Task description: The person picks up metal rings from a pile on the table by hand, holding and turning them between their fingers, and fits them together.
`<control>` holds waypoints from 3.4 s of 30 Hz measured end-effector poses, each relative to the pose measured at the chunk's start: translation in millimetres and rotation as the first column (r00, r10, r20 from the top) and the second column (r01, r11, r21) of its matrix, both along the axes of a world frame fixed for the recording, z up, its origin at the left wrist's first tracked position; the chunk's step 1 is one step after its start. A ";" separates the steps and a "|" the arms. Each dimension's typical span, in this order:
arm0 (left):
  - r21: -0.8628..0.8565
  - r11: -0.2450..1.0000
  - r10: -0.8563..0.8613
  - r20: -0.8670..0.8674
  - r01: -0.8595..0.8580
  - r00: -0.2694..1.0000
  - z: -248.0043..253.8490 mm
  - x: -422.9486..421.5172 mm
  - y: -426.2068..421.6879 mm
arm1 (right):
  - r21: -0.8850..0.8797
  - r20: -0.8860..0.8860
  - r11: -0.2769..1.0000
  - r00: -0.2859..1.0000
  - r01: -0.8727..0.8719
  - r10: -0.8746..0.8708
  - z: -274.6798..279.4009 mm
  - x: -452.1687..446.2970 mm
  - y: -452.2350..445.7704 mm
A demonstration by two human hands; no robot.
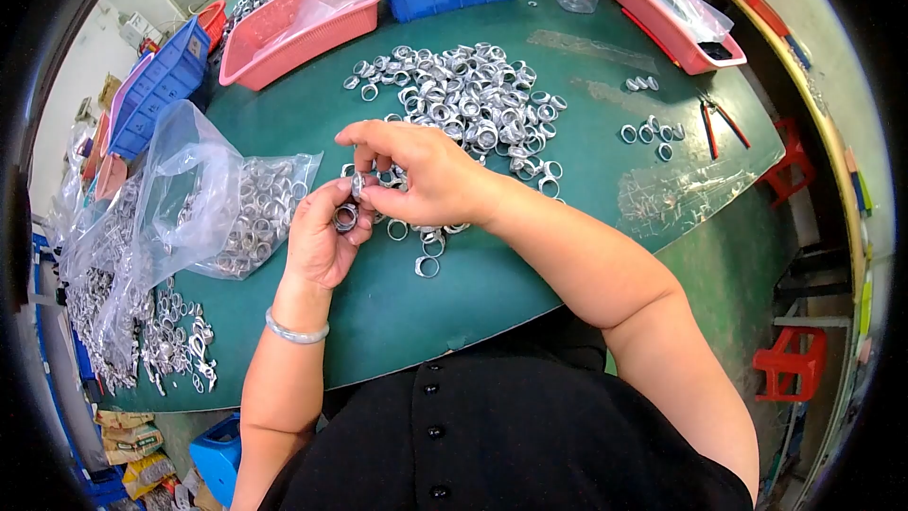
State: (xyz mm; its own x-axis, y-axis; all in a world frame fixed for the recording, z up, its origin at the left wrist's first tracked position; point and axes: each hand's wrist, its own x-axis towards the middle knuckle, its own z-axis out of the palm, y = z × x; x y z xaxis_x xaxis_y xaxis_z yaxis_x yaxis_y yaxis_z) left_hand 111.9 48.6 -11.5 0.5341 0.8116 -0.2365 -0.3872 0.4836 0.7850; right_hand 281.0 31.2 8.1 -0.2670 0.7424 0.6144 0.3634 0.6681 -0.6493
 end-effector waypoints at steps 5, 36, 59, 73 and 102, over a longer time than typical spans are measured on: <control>-0.005 1.000 0.003 -0.006 -0.003 1.000 0.4 0.3 0.5 | -0.027 -0.019 1.000 1.000 -0.004 0.003 -1.0 0.6 0.6; -0.050 0.994 0.100 0.120 -0.095 0.988 -7.5 -7.1 11.8 | -0.272 0.133 0.961 0.987 -0.052 0.091 -9.5 21.0 13.4; -0.006 1.000 -0.011 0.041 0.011 0.999 -1.1 0.6 -2.0 | -0.720 -0.448 0.638 0.885 -0.272 -0.129 -1.3 8.9 5.4; -0.019 0.998 -0.052 0.126 0.055 0.991 -4.8 -2.3 2.4 | -0.729 -0.480 0.611 0.867 -0.310 -0.133 0.1 7.8 5.1; -0.019 0.998 0.058 0.046 -0.057 0.997 -2.0 0.1 0.2 | -0.505 -0.343 0.842 0.939 -0.192 0.008 -3.7 6.6 4.4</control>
State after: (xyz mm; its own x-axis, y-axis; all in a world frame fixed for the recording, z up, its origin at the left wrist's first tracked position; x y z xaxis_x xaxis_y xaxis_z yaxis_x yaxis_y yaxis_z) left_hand 112.0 48.8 -13.5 0.4975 0.8373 -0.2267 -0.4510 0.4729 0.7570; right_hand 287.6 35.6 4.5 -0.2185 0.9544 0.2036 0.0290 0.2149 -0.9762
